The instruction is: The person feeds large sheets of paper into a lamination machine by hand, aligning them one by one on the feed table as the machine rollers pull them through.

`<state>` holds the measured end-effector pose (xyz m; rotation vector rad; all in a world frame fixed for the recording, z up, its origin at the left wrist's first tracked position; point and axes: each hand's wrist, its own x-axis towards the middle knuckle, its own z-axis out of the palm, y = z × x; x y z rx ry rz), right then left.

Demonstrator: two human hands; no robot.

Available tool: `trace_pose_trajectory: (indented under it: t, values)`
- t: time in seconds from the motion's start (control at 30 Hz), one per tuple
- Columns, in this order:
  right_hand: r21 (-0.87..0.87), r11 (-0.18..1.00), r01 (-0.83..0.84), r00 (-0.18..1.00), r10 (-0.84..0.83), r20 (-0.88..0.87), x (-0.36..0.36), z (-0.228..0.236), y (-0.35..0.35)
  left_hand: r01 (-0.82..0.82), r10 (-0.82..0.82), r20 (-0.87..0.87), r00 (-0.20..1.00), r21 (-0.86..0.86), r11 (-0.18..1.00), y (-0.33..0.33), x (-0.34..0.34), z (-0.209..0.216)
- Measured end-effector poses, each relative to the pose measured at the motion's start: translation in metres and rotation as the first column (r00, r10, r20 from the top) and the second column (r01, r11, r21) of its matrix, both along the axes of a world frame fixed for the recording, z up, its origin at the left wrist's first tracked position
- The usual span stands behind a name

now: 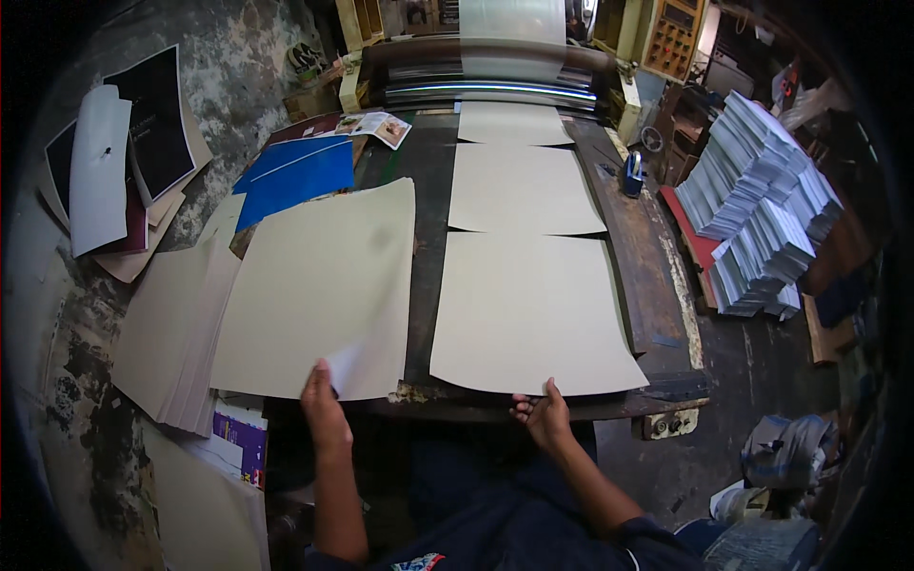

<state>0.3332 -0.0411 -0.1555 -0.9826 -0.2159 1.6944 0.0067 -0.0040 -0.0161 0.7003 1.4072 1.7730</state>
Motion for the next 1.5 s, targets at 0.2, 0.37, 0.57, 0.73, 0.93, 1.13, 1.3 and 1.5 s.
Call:
trace_pose_trajectory:
  t: [0.2, 0.37, 0.57, 0.73, 0.93, 1.13, 1.3, 1.5]
  values:
    - [0.021, 0.997, 0.076, 0.997, -0.076, -0.003, -0.002, -0.015, 0.010, 0.192, -0.184, -0.511, 0.840, -0.037, 0.981, -0.019, 0.004, 0.001]
    - [-0.152, 0.979, 0.136, 0.989, -0.126, 0.071, -0.013, 0.056, -0.006, 0.519, -0.321, -0.784, 0.531, 0.002, 0.855, -0.042, 0.019, 0.022]
    - [0.224, 0.931, -0.288, 0.935, 0.223, 0.275, 0.025, 0.064, -0.016, 0.813, -0.500, -0.834, 0.234, -0.113, 0.570, -0.049, 0.025, 0.030]
    - [0.098, 0.984, -0.151, 0.988, 0.150, 0.017, 0.037, 0.019, -0.043, 0.329, 0.018, -0.985, 0.173, 0.075, 0.941, -0.023, 0.020, 0.021]
    - [-0.079, 0.994, -0.077, 0.994, 0.083, 0.073, 0.023, 0.004, -0.075, 0.198, -0.073, -0.962, 0.265, -0.020, 0.980, -0.011, 0.006, 0.001]
    - [-0.176, 0.984, -0.028, 0.992, 0.049, 0.114, 0.013, 0.003, -0.086, 0.229, -0.284, -0.566, 0.774, -0.169, 0.959, 0.020, -0.009, 0.001]
    - [-0.205, 0.975, -0.086, 0.990, 0.107, 0.093, 0.015, -0.006, -0.083, 0.350, -0.434, -0.363, 0.824, -0.274, 0.895, 0.041, -0.026, 0.000]
    - [-0.216, 0.960, -0.177, 0.979, 0.194, 0.060, 0.017, 0.007, -0.075, 0.315, -0.406, -0.379, 0.831, -0.281, 0.907, 0.037, -0.018, 0.008]
